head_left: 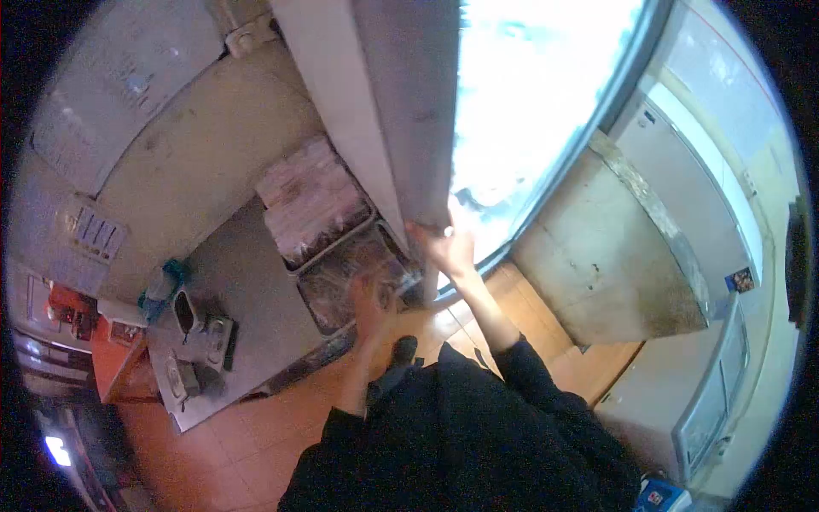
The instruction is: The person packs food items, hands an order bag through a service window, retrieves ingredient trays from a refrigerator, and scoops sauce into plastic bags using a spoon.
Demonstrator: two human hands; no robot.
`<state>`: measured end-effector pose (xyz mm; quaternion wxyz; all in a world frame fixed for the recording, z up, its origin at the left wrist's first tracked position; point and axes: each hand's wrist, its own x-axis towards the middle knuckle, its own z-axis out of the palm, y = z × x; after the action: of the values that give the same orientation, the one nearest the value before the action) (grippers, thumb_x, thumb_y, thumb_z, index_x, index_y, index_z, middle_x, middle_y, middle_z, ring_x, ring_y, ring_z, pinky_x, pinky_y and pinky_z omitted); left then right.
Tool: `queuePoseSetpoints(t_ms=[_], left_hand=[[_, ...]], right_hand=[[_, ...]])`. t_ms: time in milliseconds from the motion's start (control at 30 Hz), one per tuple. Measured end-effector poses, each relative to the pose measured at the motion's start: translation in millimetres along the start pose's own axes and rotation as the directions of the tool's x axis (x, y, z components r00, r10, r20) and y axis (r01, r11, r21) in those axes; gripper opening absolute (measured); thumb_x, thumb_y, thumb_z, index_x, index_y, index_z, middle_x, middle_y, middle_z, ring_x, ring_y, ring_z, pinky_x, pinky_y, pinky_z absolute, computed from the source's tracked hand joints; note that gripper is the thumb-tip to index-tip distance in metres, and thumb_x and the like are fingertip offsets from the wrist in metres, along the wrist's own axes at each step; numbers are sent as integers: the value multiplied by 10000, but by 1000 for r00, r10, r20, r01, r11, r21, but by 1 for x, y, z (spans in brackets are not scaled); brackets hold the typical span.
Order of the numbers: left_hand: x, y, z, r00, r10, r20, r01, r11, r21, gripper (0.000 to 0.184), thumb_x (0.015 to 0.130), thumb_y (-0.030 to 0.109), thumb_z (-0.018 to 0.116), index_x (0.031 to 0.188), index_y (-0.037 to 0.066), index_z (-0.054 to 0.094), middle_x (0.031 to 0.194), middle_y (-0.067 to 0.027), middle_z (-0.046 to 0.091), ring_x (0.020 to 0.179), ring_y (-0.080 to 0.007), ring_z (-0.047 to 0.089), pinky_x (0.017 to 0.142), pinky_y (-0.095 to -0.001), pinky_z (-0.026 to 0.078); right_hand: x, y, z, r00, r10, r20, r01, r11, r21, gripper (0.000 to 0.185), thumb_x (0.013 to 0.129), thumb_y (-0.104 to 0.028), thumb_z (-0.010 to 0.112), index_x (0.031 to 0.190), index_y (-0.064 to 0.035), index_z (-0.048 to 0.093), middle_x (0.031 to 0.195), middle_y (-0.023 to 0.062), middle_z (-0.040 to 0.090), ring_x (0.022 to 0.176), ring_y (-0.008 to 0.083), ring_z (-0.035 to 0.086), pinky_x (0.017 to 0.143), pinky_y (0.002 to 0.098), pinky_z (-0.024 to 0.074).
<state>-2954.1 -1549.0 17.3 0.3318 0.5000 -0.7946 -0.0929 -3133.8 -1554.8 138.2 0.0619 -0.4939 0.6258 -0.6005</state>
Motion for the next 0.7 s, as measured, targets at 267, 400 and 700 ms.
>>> queuePoseSetpoints(t_ms=[267, 400, 700], left_hand=[[-33, 11, 46, 919, -108, 378, 103, 994, 33, 288, 684, 78, 565, 970, 53, 544, 1099, -174, 438, 947, -375, 476, 837, -442, 385], [-47, 28, 48, 971, -90, 224, 82, 996, 41, 314, 668, 91, 529, 973, 20, 551, 1119, -182, 418, 1164, -358, 355, 949, -461, 288], [-2, 82, 207, 958, -172, 230, 270, 813, -516, 227, 728, 159, 613, 922, 53, 563, 920, -108, 545, 791, -242, 576, 636, -322, 473]], right_hand=[[-7, 14, -30, 994, -45, 104, 27, 985, 170, 418, 621, -218, 743, 932, -12, 554, 843, 163, 592, 775, 309, 599, 662, 355, 467], [-45, 4, -101, 986, -130, 103, 117, 986, 122, 442, 649, -218, 726, 983, -15, 521, 875, 151, 574, 765, 303, 588, 656, 362, 469], [-140, 75, -263, 968, -74, -239, 29, 982, -186, 641, 617, -209, 762, 1142, -35, 438, 1001, 119, 534, 928, 244, 530, 796, 344, 429]])
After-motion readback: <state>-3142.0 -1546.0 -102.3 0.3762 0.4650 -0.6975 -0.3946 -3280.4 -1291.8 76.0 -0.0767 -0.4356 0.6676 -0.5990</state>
